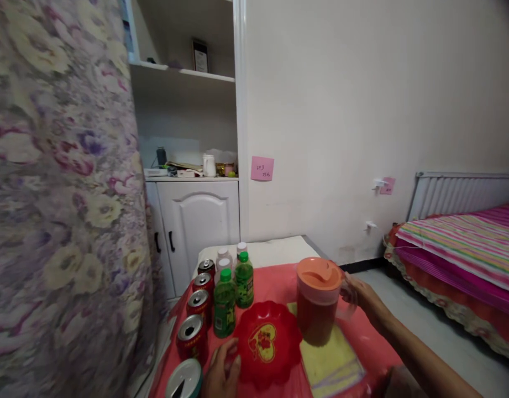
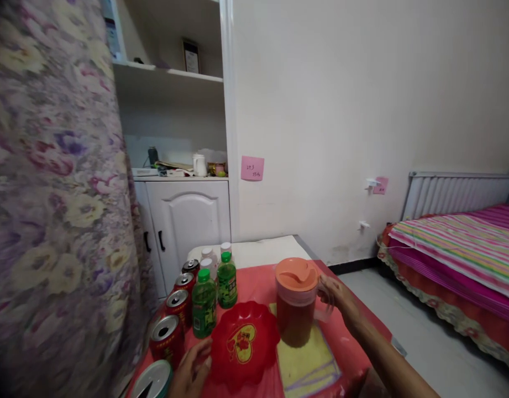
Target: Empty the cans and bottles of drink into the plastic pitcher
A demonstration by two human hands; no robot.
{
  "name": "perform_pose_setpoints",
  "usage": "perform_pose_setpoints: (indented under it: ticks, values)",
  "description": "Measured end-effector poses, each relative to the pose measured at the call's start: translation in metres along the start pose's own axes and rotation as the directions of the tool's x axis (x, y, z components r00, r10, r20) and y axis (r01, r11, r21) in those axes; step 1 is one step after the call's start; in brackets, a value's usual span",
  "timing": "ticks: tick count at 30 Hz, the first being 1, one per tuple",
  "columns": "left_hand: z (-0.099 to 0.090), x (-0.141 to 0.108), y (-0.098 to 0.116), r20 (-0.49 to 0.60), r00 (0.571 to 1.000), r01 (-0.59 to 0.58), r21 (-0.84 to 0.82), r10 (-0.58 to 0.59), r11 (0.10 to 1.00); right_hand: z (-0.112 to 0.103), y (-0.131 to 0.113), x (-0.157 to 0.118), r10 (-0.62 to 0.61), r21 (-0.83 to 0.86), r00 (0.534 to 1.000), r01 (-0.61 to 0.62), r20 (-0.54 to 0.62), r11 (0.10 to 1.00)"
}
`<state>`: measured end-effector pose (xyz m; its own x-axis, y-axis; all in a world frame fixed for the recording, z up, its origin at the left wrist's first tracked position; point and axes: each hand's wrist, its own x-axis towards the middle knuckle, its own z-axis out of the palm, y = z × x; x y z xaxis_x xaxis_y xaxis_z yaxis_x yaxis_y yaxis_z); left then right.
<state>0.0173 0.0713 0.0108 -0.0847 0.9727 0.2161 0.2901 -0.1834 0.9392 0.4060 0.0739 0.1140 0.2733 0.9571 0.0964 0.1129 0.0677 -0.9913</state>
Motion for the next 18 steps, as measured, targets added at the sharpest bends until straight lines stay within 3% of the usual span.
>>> perform_pose_setpoints:
  ticks: [6, 18]
  values:
    - [-0.001, 0.006, -0.014, 0.037, 0.999, -0.005, 0.051, 0.003, 0.999, -0.004, -0.023, 0.014, 0.085, -0.105, 0.989, -0.073, 0.123, 0.992]
    - [0.003, -0.001, 0.007, -0.008, 1.0, 0.023, 0.019, -0.023, 1.0, -0.001, -0.011, 0.019, 0.09, -0.039, 0.983, -0.085, 0.162, 0.996]
